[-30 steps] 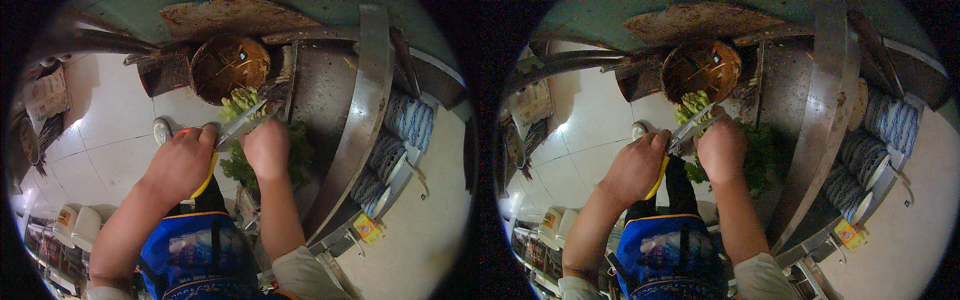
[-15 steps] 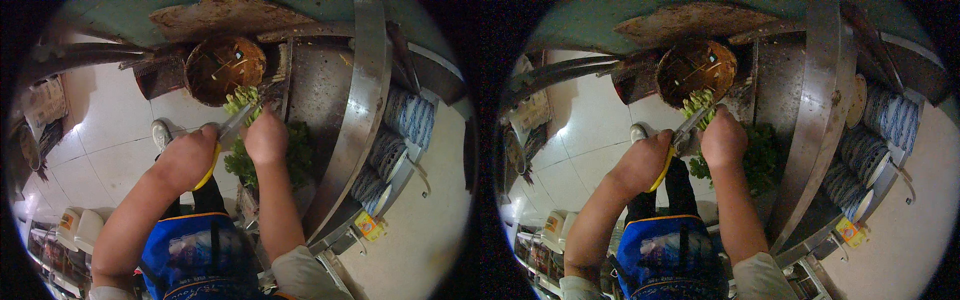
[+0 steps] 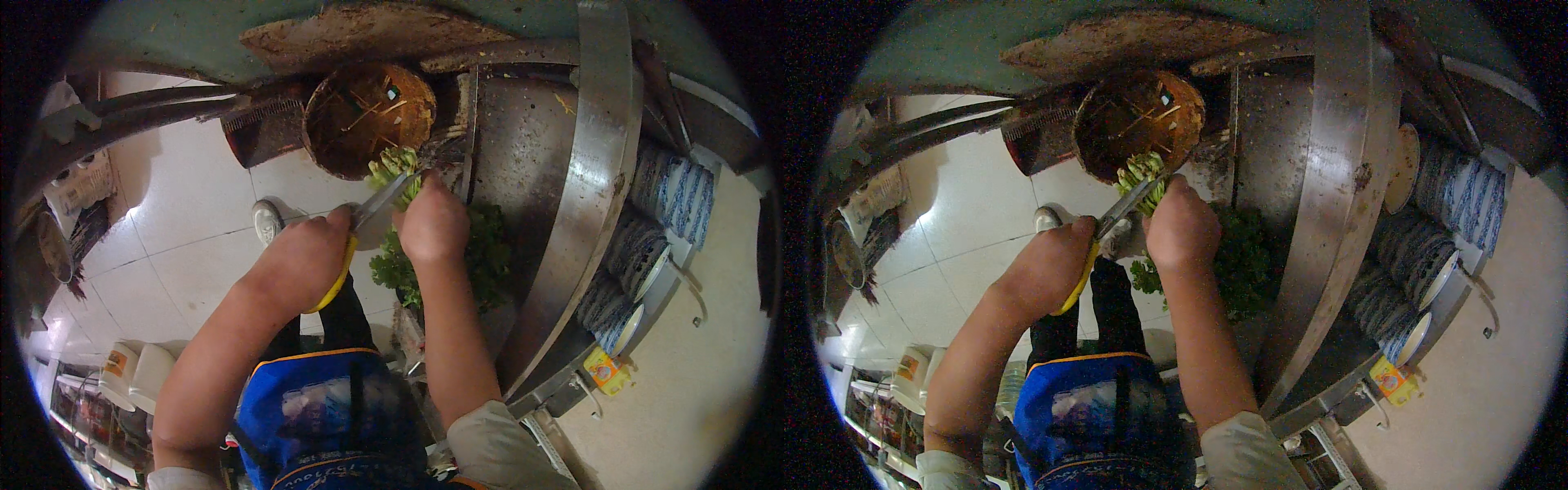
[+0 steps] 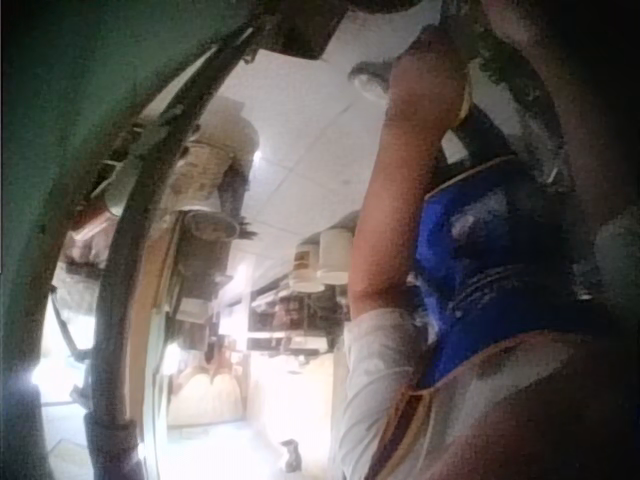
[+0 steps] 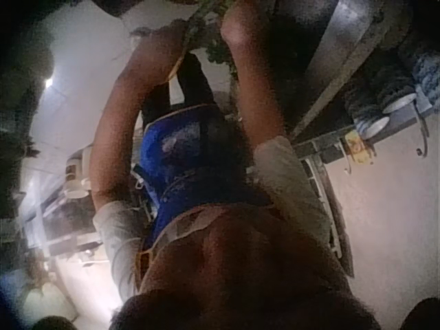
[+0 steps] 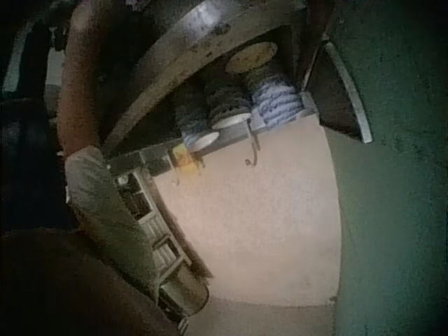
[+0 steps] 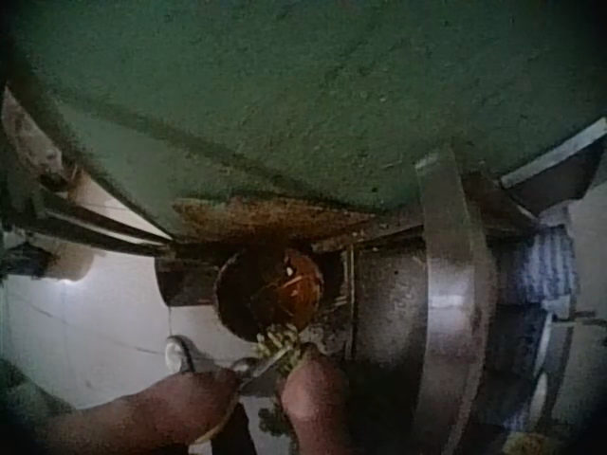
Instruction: The person trims the ends of green leafy vegetables using shears in a commercial kitchen. They hold the bunches, cut the stems, and place the trimmed pieces into a container.
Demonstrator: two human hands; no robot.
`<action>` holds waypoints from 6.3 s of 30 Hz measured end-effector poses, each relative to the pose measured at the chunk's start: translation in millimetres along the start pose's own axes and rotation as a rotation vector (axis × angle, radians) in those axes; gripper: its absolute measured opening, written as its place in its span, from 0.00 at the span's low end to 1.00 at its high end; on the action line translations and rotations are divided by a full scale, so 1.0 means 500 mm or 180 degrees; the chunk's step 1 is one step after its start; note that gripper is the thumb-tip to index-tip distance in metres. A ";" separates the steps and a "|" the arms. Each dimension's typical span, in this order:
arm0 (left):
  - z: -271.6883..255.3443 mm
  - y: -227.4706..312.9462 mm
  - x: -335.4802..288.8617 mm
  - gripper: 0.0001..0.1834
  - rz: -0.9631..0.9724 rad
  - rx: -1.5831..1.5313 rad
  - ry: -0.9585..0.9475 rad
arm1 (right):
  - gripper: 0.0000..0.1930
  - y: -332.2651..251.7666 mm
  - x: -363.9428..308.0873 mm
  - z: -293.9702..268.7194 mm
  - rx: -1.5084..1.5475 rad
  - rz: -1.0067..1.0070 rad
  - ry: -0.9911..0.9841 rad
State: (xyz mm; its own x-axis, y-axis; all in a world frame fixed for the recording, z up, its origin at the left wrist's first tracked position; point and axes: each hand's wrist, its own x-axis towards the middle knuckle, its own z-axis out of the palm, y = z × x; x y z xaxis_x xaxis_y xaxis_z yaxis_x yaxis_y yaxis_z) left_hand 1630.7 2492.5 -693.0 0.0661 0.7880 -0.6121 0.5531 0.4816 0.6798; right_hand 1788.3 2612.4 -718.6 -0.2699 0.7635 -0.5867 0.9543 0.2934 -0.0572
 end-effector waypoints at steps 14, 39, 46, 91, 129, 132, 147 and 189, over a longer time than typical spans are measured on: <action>-0.003 -0.044 -0.015 0.21 -0.0426 -0.0323 0.0359 | 0.25 0.003 -0.004 0.005 0.0355 0.0194 -0.0034; -0.022 0.025 -0.158 0.18 0.0088 0.0272 0.0343 | 0.28 -0.002 -0.066 0.017 0.1109 -0.0644 0.1487; -0.036 0.034 -0.159 0.26 -0.0238 -0.0063 -0.0106 | 0.30 -0.004 -0.062 0.033 0.0897 -0.0587 0.1472; -0.009 0.021 -0.116 0.18 -0.0344 -0.0138 0.0730 | 0.26 -0.001 -0.042 0.017 0.1118 -0.0232 0.1086; -0.023 0.037 -0.137 0.17 -0.0239 0.0513 0.0312 | 0.25 0.020 -0.048 0.021 0.1343 -0.1069 0.1118; -0.024 0.036 -0.139 0.15 -0.0229 0.0455 0.0294 | 0.25 0.024 -0.052 0.022 0.1343 -0.1056 0.1038; -0.017 0.026 -0.160 0.19 -0.0534 -0.0511 0.0426 | 0.27 0.000 -0.069 0.019 0.1401 -0.0491 0.0806; -0.007 0.036 -0.119 0.12 -0.0438 -0.0238 0.0621 | 0.29 -0.019 -0.070 0.022 0.0603 -0.0459 0.0950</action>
State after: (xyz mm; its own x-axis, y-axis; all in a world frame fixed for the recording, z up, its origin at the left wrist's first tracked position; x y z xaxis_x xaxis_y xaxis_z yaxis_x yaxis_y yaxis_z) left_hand 1633.9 2455.4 -642.8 -0.1713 0.7686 -0.6164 0.4824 0.6109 0.6277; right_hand 1790.2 2576.5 -706.4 -0.4021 0.8642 -0.3024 0.9031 0.3198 -0.2867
